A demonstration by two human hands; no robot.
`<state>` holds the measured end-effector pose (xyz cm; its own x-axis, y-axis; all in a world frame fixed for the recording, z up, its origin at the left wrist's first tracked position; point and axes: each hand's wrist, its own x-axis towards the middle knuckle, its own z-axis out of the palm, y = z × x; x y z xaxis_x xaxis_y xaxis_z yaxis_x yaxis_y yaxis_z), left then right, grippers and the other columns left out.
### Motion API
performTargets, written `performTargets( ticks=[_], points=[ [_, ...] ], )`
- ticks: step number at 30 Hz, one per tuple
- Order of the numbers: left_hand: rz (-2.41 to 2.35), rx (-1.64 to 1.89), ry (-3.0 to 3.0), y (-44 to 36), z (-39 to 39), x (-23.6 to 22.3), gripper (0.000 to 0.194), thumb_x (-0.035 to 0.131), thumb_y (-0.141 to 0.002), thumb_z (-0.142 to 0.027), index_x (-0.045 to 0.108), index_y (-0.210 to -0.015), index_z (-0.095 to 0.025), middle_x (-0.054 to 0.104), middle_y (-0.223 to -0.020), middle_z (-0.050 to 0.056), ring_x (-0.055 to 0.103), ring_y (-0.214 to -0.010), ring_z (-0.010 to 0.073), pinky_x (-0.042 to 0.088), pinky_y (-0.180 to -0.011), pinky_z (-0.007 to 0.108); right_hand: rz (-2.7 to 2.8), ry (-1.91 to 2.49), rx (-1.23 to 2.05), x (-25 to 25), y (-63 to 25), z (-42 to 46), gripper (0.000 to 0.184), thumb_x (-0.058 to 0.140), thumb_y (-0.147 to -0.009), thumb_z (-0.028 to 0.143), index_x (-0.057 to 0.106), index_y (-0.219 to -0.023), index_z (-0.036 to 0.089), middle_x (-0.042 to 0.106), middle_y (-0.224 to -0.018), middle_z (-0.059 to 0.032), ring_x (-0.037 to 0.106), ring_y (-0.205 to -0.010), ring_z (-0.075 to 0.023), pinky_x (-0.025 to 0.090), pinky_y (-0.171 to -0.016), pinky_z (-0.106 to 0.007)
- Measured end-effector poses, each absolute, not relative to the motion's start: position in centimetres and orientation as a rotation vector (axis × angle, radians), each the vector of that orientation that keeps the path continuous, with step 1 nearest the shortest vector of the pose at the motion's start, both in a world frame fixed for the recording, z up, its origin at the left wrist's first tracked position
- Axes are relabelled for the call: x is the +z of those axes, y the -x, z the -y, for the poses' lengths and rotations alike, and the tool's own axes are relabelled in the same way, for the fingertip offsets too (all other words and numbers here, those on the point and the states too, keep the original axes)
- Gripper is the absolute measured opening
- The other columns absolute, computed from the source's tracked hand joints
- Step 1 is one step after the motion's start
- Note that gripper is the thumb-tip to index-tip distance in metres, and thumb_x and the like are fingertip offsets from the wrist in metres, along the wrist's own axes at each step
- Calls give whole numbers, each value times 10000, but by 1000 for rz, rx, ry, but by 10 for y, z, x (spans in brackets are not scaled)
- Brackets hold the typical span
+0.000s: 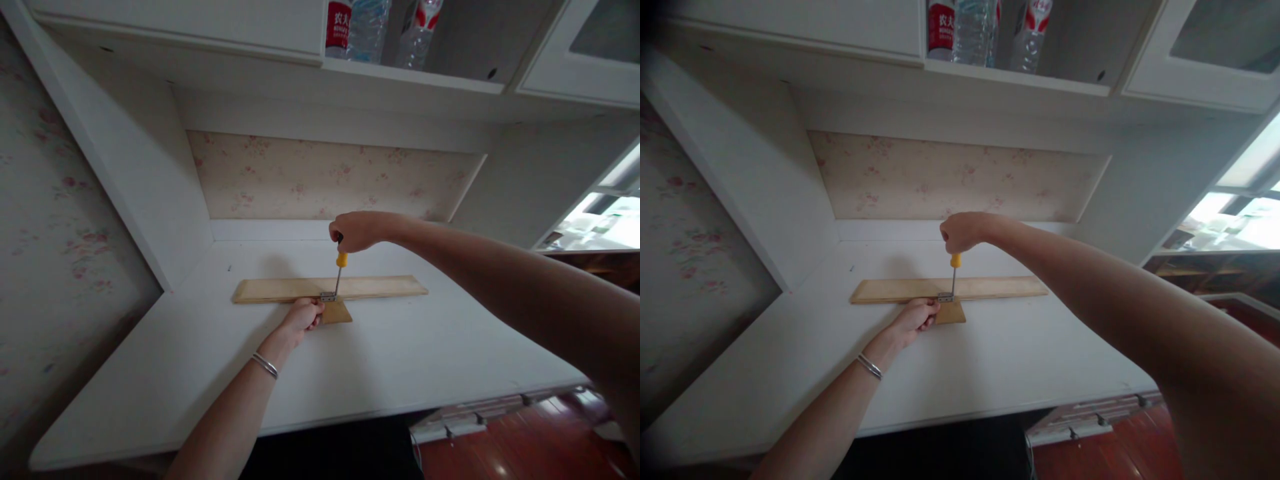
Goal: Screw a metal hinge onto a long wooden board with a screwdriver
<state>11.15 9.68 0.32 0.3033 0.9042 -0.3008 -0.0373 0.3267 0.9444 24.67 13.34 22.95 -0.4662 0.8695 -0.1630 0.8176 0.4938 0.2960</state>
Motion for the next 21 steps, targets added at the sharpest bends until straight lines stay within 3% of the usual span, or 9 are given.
performTargets(
  ticks=[3, 7, 9, 14, 19, 21],
  points=[
    [-1070, 801, -1047, -111, -97, 2, 143, 495, -820, -80, 490, -689, -138, 400, -552, -63, 332, -388, 33, 125, -402, 210, -2365, -1572, 371, 229, -245, -131, 432, 511, -857, 448, 695, -1082, 129, 683, -1077, -174, 626, -921, -302, 395, -638, -340],
    [-1069, 796, -1054, -110, -97, 1, 147, 493, -828, -82, 493, -690, -135, 400, -548, -61, 328, -387, 33, 121, -396, 209, -2395, -1494, 337, 229, -245, -132, 329, 551, -805, 268, 704, -1064, 134, 679, -1091, -162, 631, -894, -268, 397, -630, -320],
    [-1061, 799, -1054, -110, -96, 2, 152, 497, -827, -81, 487, -686, -138, 400, -551, -62, 329, -391, 32, 120, -395, 208, -2471, -1425, 267, 229, -245, -136, 373, 602, -746, 232, 694, -1096, 142, 685, -1076, -143, 629, -865, -238, 399, -629, -299],
    [-1077, 805, -1040, -112, -95, 4, 147, 502, -820, -78, 493, -687, -139, 411, -546, -60, 342, -390, 35, 139, -397, 206, -2389, -1524, 352, 227, -243, -146, 413, 530, -831, 435, 730, -996, 113, 697, -960, -172, 623, -803, -259, 383, -605, -327],
    [-1158, 777, -1006, -115, -96, 5, 177, 489, -822, -89, 517, -653, -134, 464, -501, -26, 390, -379, 61, 191, -396, 217, -2407, -1450, 240, 228, -241, -150, 345, 603, -773, 315, 725, -1044, 138, 707, -905, -135, 615, -791, -234, 387, -646, -319],
    [-1170, 765, -992, -115, -97, 5, 181, 488, -823, -94, 520, -650, -137, 474, -493, -20, 409, -381, 68, 202, -397, 218, -2418, -1438, 208, 229, -240, -150, 368, 630, -754, 343, 719, -1057, 152, 707, -890, -119, 613, -787, -231, 385, -649, -314]
  ],
)
